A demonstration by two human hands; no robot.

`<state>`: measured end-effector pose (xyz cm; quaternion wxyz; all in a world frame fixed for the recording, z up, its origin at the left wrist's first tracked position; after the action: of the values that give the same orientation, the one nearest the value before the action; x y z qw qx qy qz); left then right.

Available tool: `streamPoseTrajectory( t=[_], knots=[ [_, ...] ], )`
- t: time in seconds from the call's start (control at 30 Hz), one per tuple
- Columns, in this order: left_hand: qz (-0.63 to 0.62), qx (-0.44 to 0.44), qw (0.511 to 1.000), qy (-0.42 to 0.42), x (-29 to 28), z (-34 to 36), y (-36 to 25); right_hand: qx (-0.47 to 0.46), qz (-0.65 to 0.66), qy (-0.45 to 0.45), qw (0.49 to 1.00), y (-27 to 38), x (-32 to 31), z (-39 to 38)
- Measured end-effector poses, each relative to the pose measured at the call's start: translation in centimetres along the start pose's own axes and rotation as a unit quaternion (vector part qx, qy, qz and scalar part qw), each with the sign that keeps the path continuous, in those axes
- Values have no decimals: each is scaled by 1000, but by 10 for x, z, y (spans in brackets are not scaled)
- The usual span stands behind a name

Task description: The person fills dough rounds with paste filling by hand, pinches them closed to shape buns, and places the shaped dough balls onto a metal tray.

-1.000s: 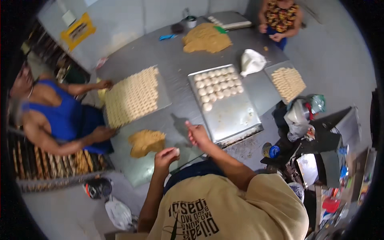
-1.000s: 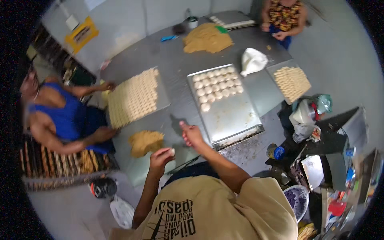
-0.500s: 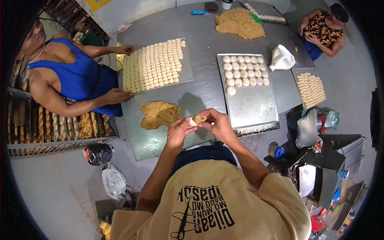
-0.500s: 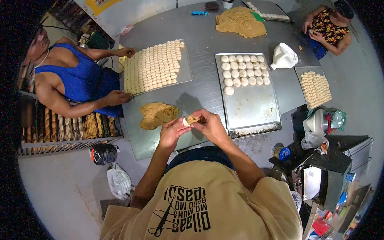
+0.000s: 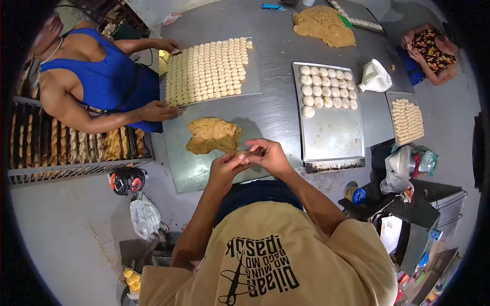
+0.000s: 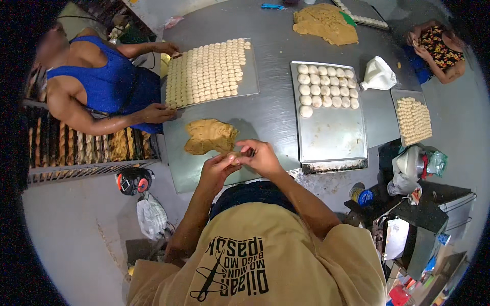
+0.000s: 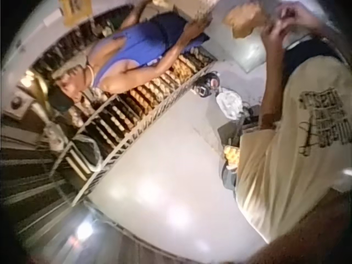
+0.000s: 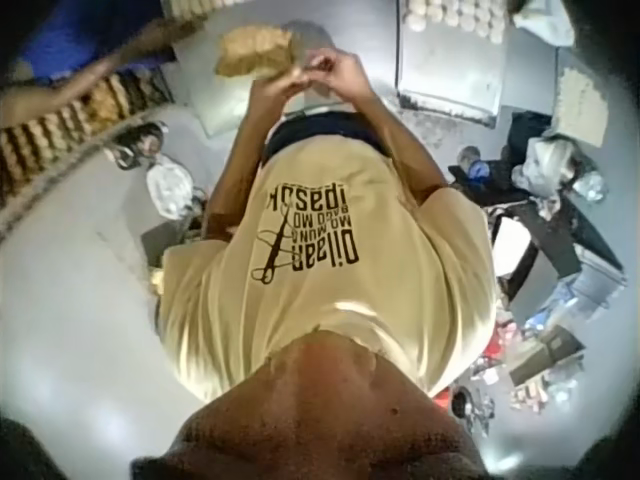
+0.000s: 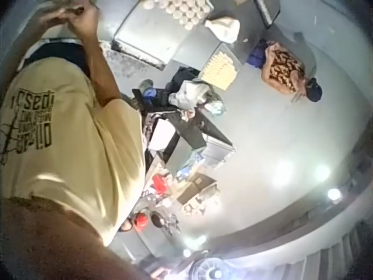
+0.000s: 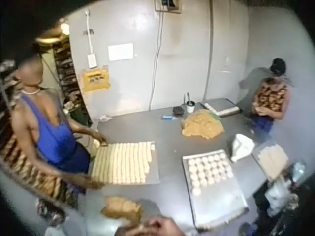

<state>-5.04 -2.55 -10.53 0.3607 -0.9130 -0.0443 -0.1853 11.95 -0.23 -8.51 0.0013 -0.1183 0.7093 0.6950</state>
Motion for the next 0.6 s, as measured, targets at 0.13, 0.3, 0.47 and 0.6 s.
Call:
streamPoseTrajectory(
  t=[0.13,0.3,0.47,0.6],
  knots=[
    [-60,0,995,-84,-75,-3,18,-36,-275,-30,960,-56,7,44],
    [-96,22,994,-54,-99,-16,13,-124,-351,-9,928,-70,43,89],
    [-97,23,995,-21,-85,-15,7,-212,-374,24,903,-84,54,83],
    [-108,48,993,17,-75,-13,0,-142,-359,51,921,-55,46,64]
  ],
)
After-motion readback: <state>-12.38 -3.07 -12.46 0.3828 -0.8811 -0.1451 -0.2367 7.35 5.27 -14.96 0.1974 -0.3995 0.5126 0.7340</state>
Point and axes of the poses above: each hand's wrist, its own z-axis towards the middle knuckle, its own x-axis out of the palm, y = z × x, the point moved 10 cm from there along z, towards the middle knuckle, and after that the axes turned 7 degrees about -x, right-handed, at the moved point
